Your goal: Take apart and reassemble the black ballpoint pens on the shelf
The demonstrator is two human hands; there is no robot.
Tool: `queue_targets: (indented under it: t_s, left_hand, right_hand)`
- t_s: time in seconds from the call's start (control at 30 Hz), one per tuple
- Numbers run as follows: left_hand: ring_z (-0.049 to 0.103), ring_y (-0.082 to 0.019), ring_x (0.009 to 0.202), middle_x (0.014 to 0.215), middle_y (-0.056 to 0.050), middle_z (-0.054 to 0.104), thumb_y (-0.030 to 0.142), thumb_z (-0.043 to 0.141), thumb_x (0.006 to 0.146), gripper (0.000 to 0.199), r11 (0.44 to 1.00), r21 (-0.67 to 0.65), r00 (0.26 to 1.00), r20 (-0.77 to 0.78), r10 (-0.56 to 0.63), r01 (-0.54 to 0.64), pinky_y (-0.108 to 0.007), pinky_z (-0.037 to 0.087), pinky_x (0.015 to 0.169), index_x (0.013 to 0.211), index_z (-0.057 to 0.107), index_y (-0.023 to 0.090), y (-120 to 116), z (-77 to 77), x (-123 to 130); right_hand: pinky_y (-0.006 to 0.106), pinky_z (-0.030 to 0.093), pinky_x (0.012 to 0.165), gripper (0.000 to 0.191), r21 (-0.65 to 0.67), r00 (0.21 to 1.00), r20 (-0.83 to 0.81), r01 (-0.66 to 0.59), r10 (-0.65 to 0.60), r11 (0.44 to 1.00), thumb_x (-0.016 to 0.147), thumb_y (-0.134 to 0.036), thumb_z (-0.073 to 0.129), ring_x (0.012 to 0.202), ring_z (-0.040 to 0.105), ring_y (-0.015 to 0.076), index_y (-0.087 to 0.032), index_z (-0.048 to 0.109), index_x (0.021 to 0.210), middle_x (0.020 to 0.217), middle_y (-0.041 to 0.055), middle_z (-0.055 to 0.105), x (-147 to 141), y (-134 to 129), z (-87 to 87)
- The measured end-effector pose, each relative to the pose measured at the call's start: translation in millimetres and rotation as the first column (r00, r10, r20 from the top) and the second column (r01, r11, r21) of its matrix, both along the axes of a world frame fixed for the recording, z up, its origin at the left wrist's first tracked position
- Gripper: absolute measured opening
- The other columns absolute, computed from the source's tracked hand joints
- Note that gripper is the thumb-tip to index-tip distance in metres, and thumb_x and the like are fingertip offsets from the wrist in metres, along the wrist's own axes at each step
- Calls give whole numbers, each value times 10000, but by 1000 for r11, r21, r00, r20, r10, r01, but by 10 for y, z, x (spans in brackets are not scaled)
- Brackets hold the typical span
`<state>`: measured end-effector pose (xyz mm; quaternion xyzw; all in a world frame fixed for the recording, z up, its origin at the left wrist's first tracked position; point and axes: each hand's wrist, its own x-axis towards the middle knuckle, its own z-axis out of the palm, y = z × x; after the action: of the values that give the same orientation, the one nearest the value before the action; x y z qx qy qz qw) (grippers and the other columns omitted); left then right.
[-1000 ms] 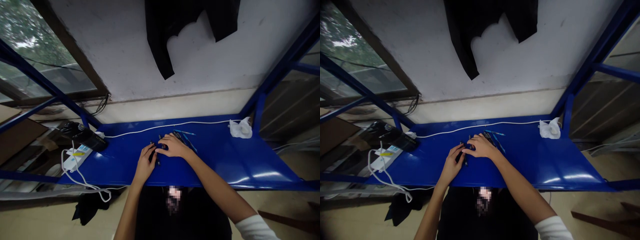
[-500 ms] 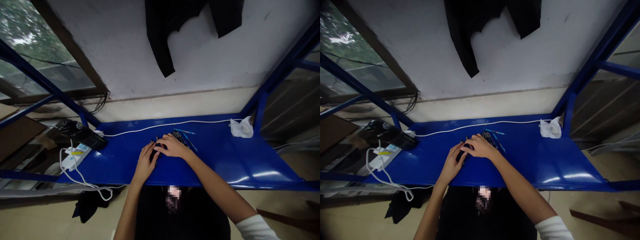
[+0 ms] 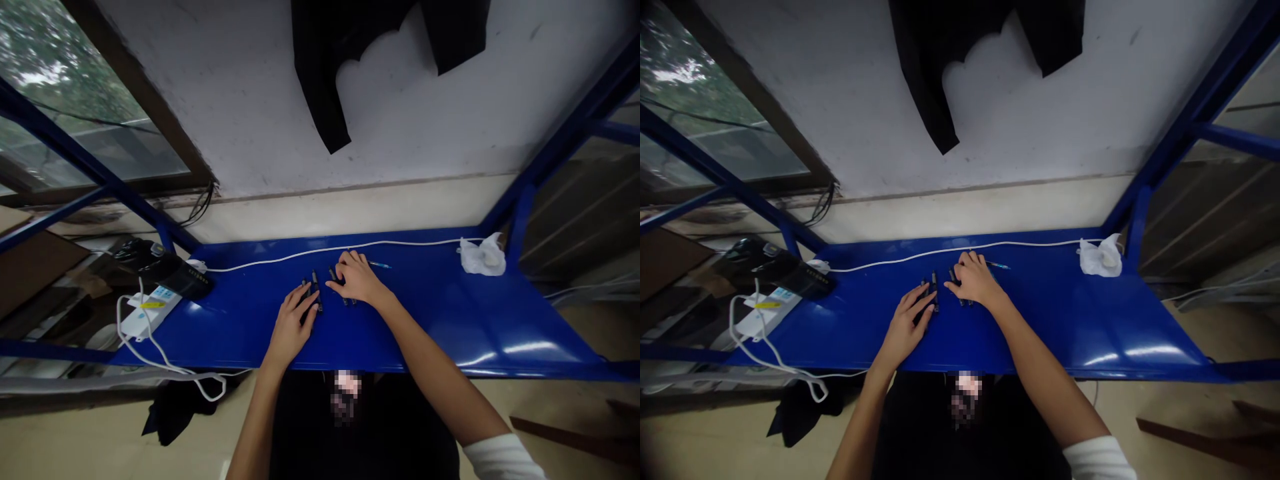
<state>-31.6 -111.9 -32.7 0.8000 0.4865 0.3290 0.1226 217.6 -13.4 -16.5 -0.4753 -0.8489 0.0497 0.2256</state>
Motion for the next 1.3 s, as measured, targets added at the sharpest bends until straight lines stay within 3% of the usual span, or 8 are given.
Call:
queue_targets:
  t_s: [0.17, 0.37, 0.6, 0.83, 0.97, 1.13, 1.23, 1.3]
  left_hand:
    - [468, -315, 1604, 1684, -70, 570, 330, 546, 1149, 413, 1000, -10, 999, -40, -16, 16, -619, 442, 1301, 1548, 651, 334, -10, 21, 5]
    - [518, -311, 1539, 1622, -80, 616, 328, 556, 1147, 343, 1000, -3, 1000, -21, -9, 9, -590, 464, 1277, 1458, 700, 306, -17, 53, 21]
    - [557, -308, 1487, 1566, -88, 645, 302, 562, 1142, 260, 1000, -7, 1000, 21, -11, 11, -578, 473, 1255, 1345, 724, 293, -36, 77, 24]
    - [577, -322, 1469, 1546, -108, 654, 320, 581, 1135, 221, 1000, -7, 1000, 27, 3, -3, -587, 458, 1250, 1312, 709, 280, -41, 79, 39]
    - [614, -316, 1443, 1498, -102, 695, 341, 628, 1117, 218, 1000, 6, 990, 143, 11, -12, -572, 465, 1249, 1300, 731, 285, -20, 138, 41]
    - [703, -296, 1360, 1451, -115, 745, 433, 678, 1092, 399, 989, -148, 840, 537, 69, 13, -519, 534, 1210, 1461, 684, 282, 237, 221, 68]
    - [692, -321, 1412, 1500, -144, 730, 480, 731, 1056, 557, 949, -236, 676, 736, 36, 207, -512, 567, 1189, 1557, 627, 259, 526, 285, 149]
    - [705, -332, 1398, 1474, -145, 749, 495, 755, 1037, 500, 915, -262, 596, 803, 30, 308, -511, 586, 1171, 1464, 718, 239, 723, 344, 230]
  right_hand:
    - [489, 434, 969, 291, -37, 997, -37, -65, 64, 997, 976, -401, 795, 1103, 529, 315, -204, 660, 809, 1122, 122, 634, -75, -2, -60]
    - [436, 445, 955, 227, -15, 977, -209, -49, 44, 999, 1122, -366, 560, 1027, 586, 277, -219, 593, 951, 1047, 97, 677, -104, -13, 12]
    - [369, 508, 829, 200, -13, 807, -591, -30, 16, 999, 1172, -427, 380, 805, 674, 229, -259, 455, 1094, 940, 66, 720, -102, -67, 152]
    - [335, 509, 762, 229, -45, 791, -612, -48, 11, 998, 1171, -470, 359, 749, 674, 205, -261, 449, 1141, 906, 46, 719, -101, -90, 141]
    - [324, 500, 745, 319, -53, 826, -563, -52, 14, 997, 1179, -495, 340, 762, 687, 214, -238, 519, 1242, 927, 54, 728, -105, -95, 131]
    - [330, 497, 772, 343, -39, 885, -462, -91, 63, 995, 1193, -467, 347, 831, 727, 231, -239, 575, 1311, 1004, 78, 770, -134, -88, 80]
    - [328, 496, 790, 330, -26, 913, -399, -104, 86, 994, 1199, -463, 358, 866, 734, 227, -250, 598, 1273, 1038, 74, 780, -149, -91, 52]
    - [328, 492, 784, 335, -25, 922, -377, -104, 87, 994, 1203, -457, 353, 851, 727, 221, -247, 613, 1202, 1005, 64, 774, -150, -90, 38]
